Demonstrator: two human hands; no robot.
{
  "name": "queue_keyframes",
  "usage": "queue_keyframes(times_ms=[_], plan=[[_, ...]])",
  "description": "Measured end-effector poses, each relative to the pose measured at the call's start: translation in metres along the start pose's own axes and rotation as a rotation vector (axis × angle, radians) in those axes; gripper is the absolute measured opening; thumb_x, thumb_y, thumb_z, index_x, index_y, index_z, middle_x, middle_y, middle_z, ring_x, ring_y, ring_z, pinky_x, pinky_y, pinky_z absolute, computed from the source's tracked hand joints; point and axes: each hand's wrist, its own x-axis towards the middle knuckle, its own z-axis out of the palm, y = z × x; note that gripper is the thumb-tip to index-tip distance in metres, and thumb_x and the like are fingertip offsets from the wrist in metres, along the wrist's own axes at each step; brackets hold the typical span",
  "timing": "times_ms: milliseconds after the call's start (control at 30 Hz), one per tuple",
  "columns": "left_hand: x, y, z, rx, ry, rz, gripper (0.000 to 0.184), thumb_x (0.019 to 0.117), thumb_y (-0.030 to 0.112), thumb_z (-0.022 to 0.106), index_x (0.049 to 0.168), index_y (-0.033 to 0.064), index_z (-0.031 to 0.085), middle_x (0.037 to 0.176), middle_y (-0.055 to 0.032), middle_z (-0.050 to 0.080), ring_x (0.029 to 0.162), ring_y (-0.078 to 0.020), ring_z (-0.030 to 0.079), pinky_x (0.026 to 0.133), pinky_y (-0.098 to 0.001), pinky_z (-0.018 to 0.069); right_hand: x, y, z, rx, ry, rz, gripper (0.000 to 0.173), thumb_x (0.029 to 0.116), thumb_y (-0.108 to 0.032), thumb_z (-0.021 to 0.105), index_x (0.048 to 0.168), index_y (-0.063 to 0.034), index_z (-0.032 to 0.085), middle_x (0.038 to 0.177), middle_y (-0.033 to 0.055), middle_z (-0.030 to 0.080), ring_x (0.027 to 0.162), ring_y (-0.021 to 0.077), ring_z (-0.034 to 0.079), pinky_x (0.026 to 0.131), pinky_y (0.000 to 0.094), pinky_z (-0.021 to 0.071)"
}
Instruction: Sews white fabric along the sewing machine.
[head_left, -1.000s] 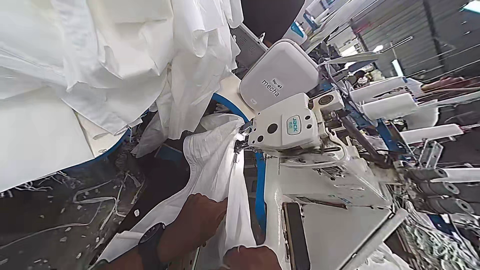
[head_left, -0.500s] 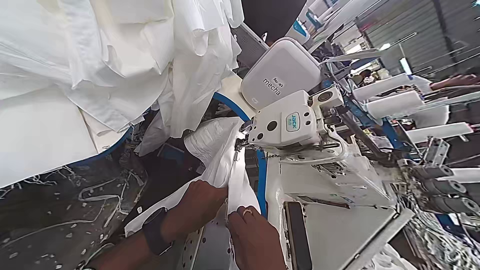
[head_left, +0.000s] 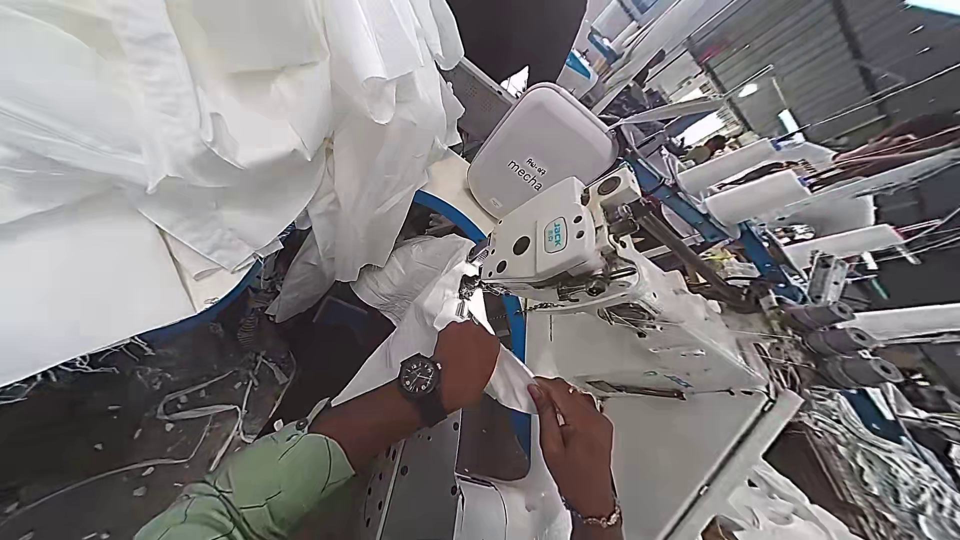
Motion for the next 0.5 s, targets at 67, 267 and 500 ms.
queue_keyframes(times_ms=[67,267,500], plan=[[-0.016,-0.005,0.008,-0.053,0.005,-0.060,0.043,0.1051,0.012,0.054,0.142,-0.0087,0.048,0.111,-0.0295,0.067,0.107,-0.0482,0.065,0.087,-0.0609,0.0517,-0.016,-0.003,0.010,-0.029,0.030,0.021,0.031,0.0956,-0.018,0.053,0.084,0.0007,0.075,0.071,0.0117,0.070,0.062,0.0211,0.068,0.058,0.0327,0.0538],[-0.050,-0.055,0.065,-0.423,0.537,0.155,0.022,0.0977,0.010,0.059,0.105,-0.0073,0.071,0.070,-0.0209,0.067,0.066,-0.0388,0.069,0.064,-0.0547,0.0526,-0.034,-0.068,0.038,-0.048,0.105,-0.098,0.021,0.0920,-0.010,0.056,0.080,-0.0038,0.073,0.068,0.0088,0.067,0.061,0.0175,0.066,0.056,0.0238,0.0518],[-0.053,-0.064,0.090,-0.483,0.786,0.274,0.015,0.0890,0.003,0.061,0.080,-0.0011,0.073,0.064,-0.0110,0.059,0.058,-0.0223,0.061,0.055,-0.0346,0.0506,-0.021,-0.078,0.061,-0.016,0.246,-0.124,0.014,0.0891,-0.013,0.067,0.081,-0.0063,0.076,0.072,0.0077,0.058,0.067,0.0104,0.057,0.061,0.0137,0.0454]])
